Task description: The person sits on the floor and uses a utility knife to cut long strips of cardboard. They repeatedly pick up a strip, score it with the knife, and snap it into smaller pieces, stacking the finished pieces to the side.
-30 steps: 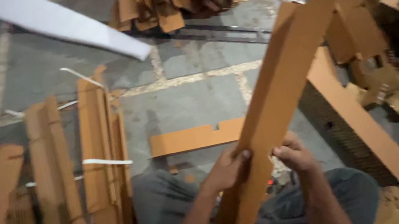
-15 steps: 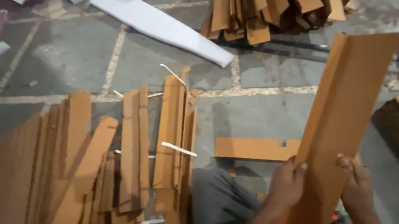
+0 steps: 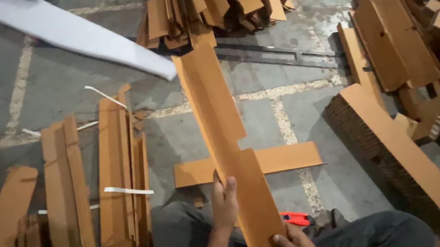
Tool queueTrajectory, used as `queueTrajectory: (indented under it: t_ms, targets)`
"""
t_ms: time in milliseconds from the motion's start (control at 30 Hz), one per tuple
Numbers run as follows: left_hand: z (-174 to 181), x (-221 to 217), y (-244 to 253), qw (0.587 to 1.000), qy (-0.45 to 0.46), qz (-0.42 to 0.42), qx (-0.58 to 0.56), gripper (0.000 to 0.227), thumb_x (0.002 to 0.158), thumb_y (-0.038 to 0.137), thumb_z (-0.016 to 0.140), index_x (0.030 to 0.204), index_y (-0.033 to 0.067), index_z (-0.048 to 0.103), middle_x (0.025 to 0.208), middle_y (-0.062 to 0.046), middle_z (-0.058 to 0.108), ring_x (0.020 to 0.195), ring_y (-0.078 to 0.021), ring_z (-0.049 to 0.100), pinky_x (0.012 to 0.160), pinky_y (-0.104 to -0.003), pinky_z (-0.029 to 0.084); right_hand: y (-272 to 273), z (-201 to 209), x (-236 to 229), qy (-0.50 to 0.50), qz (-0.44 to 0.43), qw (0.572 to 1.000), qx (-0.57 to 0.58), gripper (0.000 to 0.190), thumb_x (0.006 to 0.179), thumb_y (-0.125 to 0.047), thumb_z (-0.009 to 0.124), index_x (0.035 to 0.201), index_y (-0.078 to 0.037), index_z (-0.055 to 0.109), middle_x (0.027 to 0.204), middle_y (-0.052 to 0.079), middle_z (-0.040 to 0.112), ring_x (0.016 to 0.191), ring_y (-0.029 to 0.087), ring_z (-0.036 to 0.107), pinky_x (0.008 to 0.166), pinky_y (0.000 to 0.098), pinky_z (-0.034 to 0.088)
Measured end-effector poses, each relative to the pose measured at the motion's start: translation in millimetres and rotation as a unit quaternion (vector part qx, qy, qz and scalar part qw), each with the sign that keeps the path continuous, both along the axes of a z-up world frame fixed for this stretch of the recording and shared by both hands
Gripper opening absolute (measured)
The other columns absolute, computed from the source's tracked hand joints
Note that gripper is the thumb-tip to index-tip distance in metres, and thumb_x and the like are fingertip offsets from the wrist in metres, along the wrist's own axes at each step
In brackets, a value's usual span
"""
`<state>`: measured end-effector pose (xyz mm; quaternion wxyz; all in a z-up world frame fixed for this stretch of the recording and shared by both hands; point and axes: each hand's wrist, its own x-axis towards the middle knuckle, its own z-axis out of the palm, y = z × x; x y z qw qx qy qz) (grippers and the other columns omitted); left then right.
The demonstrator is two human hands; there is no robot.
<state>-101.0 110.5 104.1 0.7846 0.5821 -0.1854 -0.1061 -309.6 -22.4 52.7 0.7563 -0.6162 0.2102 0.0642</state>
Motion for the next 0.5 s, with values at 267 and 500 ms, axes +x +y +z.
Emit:
queueTrajectory:
  t_ms: [267,500]
  targets:
    - [-45,23,13,0.998,0.055,-0.019,0.021,0.085,0.097,0.06,0.051,0.159,0.0054,0.032,0.132,-0.012,0.063,0.092,-0.014,0.068,0.081,-0.03,0.056,-52,60,82,0.035,-0.104,0.987,-0.119,0.045,0.097,-0.03,0.055,0.139,-0.017,0.049,0.083,0.014,0.073,0.071,0.02,0.074,0.067,0.0324,0.063]
    - [-64,26,6,0.988,0.0,0.002,0.156,0.079,0.098,0.055,0.056,0.157,0.0067,0.036,0.121,-0.015,0.069,0.09,-0.0173,0.072,0.081,-0.03,0.058,-218,212,334,-0.278,-0.291,0.909,-0.103,0.049,0.095,0.002,0.051,0.141,-0.008,0.036,0.125,0.006,0.057,0.095,0.015,0.068,0.085,0.0327,0.063]
